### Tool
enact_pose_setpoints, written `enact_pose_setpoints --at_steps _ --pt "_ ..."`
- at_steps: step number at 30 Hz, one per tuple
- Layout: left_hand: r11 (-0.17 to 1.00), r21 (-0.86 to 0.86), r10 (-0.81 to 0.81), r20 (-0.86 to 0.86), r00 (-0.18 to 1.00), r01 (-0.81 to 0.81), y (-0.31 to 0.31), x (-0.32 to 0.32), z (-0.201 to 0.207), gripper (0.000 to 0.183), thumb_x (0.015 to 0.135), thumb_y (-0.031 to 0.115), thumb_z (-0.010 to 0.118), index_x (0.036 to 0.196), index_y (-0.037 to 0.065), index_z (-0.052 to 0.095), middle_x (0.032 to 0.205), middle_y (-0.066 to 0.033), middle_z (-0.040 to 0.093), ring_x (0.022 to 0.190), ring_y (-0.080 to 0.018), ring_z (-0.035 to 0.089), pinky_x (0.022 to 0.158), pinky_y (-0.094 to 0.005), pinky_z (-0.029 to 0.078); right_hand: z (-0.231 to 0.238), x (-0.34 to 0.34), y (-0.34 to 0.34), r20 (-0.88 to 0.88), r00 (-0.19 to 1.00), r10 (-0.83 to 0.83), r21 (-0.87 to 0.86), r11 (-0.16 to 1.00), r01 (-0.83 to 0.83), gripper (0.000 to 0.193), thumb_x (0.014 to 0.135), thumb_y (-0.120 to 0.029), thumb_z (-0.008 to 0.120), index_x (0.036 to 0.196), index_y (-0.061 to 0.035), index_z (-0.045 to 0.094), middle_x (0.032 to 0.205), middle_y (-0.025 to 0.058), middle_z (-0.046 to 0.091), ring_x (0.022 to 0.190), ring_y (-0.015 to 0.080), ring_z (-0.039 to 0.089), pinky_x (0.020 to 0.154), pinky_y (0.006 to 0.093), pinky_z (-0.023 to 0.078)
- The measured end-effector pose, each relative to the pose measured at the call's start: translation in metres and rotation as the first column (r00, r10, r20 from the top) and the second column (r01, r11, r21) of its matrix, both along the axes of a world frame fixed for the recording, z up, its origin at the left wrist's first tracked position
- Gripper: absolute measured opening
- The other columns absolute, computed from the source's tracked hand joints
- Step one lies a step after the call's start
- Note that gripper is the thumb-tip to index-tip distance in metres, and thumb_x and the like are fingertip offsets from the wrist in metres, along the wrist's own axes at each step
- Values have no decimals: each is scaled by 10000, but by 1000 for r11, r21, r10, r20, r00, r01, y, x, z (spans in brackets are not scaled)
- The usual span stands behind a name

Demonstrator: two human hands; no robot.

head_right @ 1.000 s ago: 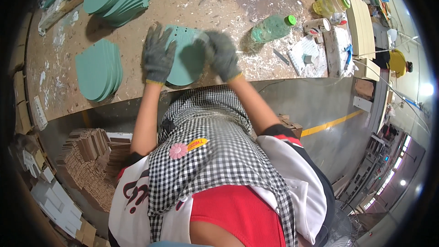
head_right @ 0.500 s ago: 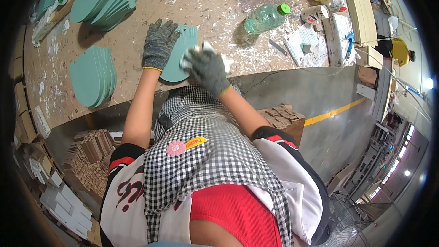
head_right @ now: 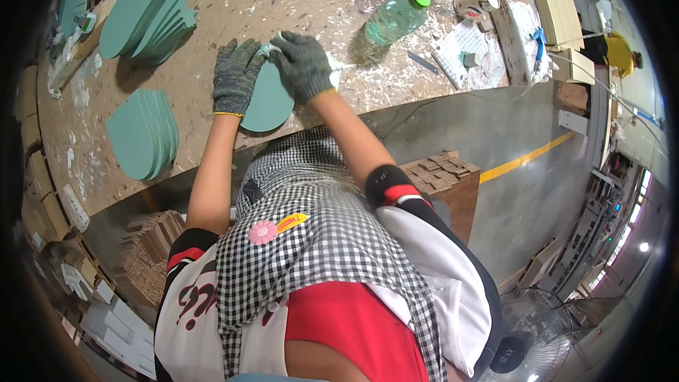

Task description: The person wipes several green plastic components one at a time using a white cloth and a liquid from a bottle, then places the finished pieces into a stack on the workbench.

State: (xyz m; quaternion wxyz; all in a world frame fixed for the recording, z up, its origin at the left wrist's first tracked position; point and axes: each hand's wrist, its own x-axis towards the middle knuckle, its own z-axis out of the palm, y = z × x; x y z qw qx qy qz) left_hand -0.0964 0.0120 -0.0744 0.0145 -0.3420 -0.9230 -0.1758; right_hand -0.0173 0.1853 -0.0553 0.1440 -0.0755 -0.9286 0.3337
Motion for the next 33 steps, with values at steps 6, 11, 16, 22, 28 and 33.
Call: enact_pose_setpoints --at_steps 6,11,16,22,28,33 --pt "995 66 71 81 994 -77 -9 1 -8 384 985 302 550 1302 116 659 1388 -89 616 1356 -336 452 1187 -451 293 9 92 -27 63 956 288 161 942 -294 423 891 -251 675 1310 -195 640 1400 86 588 1051 270 633 885 407 523" --pt "994 94 51 64 997 -56 -8 2 -9 365 967 274 582 1276 104 676 1373 -97 626 1339 -344 468 1173 -450 323 33 154 2 399 849 345 213 866 -452 463 866 -157 702 1324 -165 633 1361 60 621 931 228 661 800 343 567" --pt "1000 10 7 56 998 -7 4 -8 5 311 982 263 577 1187 74 714 1235 -149 682 1169 -341 593 1072 -448 411 98 105 119 -534 832 -152 -30 987 161 408 905 -80 693 1312 -99 656 1146 122 725 946 236 693 798 361 571" --pt "994 106 -2 -19 1000 4 -4 -19 -21 339 1009 297 541 1185 62 711 1216 -167 687 1155 -347 610 1058 -444 429 105 51 178 -326 893 -311 209 897 389 437 899 -188 724 1330 -177 651 1276 241 640 1246 376 590 1051 435 467" --pt "995 52 77 100 992 -83 -4 -19 -18 388 1029 319 486 1242 62 684 1286 -163 659 1238 -351 572 1122 -462 381 117 40 171 -398 874 -279 447 773 450 429 876 -283 752 1268 -134 659 1157 218 674 1007 398 648 879 477 514" --pt "996 84 17 -41 999 -13 -14 -21 -29 372 1036 302 464 1230 68 678 1275 -157 659 1221 -352 573 1106 -452 396 88 26 184 -423 871 -251 327 854 405 522 856 -324 771 1280 -64 612 1075 207 674 990 389 655 855 464 525"
